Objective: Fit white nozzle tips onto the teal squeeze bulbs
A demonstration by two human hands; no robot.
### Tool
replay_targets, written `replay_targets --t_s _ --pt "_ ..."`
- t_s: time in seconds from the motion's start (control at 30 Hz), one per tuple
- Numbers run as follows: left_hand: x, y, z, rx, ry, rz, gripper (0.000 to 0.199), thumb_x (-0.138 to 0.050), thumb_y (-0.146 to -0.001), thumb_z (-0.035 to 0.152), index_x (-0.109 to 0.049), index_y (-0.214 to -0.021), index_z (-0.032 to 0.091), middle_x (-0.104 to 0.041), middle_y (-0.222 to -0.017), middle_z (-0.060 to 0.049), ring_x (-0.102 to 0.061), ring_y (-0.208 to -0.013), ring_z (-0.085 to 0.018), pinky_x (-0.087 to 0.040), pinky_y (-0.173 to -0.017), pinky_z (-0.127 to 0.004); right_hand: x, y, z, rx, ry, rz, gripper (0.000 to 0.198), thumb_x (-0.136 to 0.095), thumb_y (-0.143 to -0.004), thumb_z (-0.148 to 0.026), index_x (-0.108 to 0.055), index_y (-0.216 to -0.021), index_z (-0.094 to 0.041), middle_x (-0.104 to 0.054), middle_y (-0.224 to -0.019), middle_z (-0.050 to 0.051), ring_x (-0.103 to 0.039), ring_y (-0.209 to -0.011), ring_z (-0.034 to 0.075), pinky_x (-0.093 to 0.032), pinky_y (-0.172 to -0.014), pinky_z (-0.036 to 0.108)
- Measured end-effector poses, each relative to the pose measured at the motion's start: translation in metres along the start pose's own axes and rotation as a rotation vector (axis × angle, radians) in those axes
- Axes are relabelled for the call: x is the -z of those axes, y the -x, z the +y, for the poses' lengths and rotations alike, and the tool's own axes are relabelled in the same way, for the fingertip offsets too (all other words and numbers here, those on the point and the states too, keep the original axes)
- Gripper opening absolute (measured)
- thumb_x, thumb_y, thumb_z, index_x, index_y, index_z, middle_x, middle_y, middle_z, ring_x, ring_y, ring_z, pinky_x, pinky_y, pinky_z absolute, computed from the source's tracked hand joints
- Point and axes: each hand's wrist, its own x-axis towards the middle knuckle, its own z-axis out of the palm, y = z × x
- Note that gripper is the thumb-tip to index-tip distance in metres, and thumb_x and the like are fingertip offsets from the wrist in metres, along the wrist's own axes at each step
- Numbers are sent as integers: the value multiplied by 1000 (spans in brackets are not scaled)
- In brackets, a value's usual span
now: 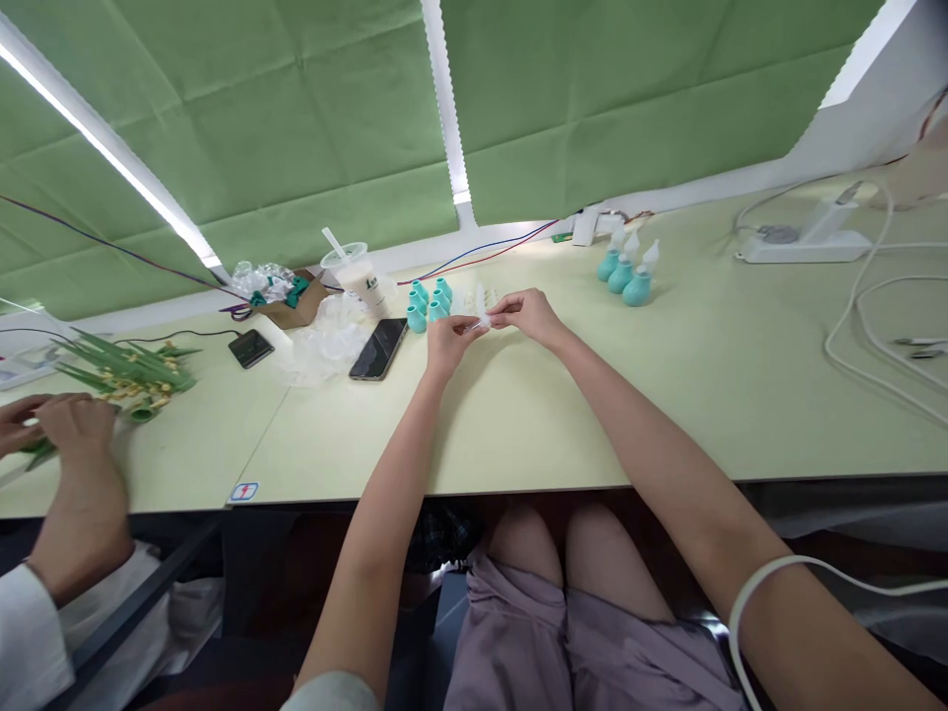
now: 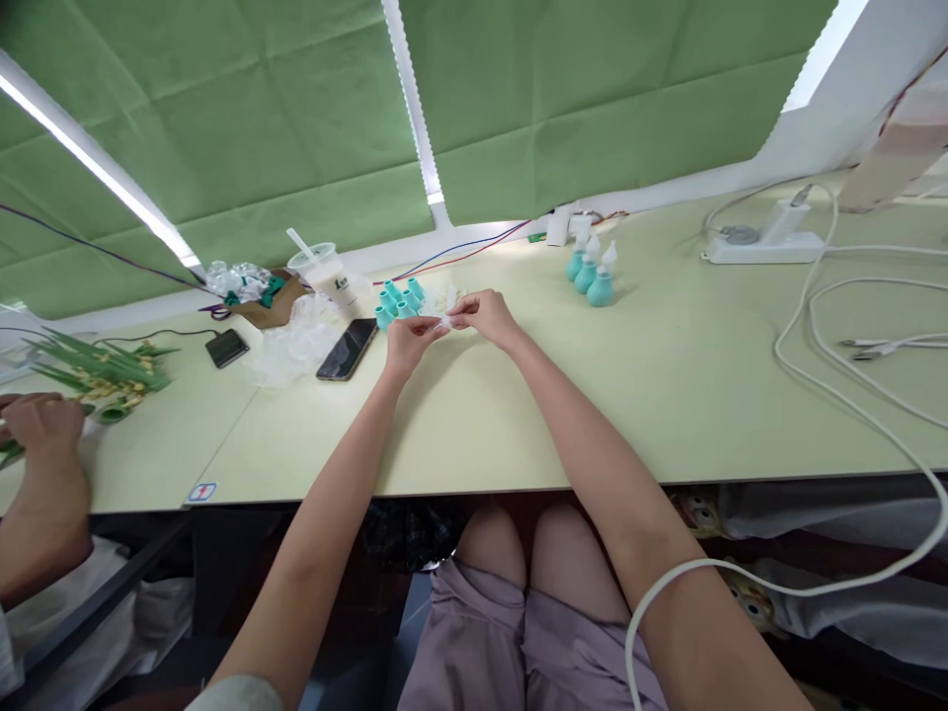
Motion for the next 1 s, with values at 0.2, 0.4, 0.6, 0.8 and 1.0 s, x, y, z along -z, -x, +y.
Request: replay_targets --t_s 0.2,0.4,0.6,0.8,1.0 --pt "-5 2 0 60 169 -6 35 -76 -62 41 -73 -81 12 -69 -72 -7 -58 -61 -14 -46 -59 -26 -2 2 -6 16 88 40 18 -83 -52 -20 -70 -63 -15 -67 -61 2 -65 -58 16 -59 -69 33" --pt "-8 8 4 56 113 -21 30 -74 -65 38 -73 -82 12 -69 -71 -6 -58 -62 -14 -44 -58 -25 3 1 0 -19 87 -29 23 -86 -48 -23 -70 -62 -14 -67 -62 4 -64 -56 16 -59 -65 32" --pt "-10 14 15 -19 -155 -17 21 -69 -71 32 -75 -84 16 -65 -61 -1 -52 -57 -13 -40 -60 -25 12 -1 7 -18 78 -128 24 -86 -48 -26 -69 -61 -14 -67 -61 3 -63 -54 13 -58 -60 27" --pt "-16 18 17 -93 -269 -32 17 -66 -75 28 -75 -86 19 -66 -65 -4 -54 -60 -16 -40 -64 -28 21 -2 6 -7 95 -225 23 -84 -50 -28 -68 -59 -14 -65 -56 2 -61 -51 12 -55 -56 24" --pt "-18 18 13 -155 -296 -86 15 -64 -76 23 -74 -87 22 -68 -77 -7 -58 -75 -22 -41 -74 -32 22 -1 4 -49 110 -261 24 -85 -48 -28 -68 -57 -14 -65 -55 3 -61 -51 12 -55 -57 25"
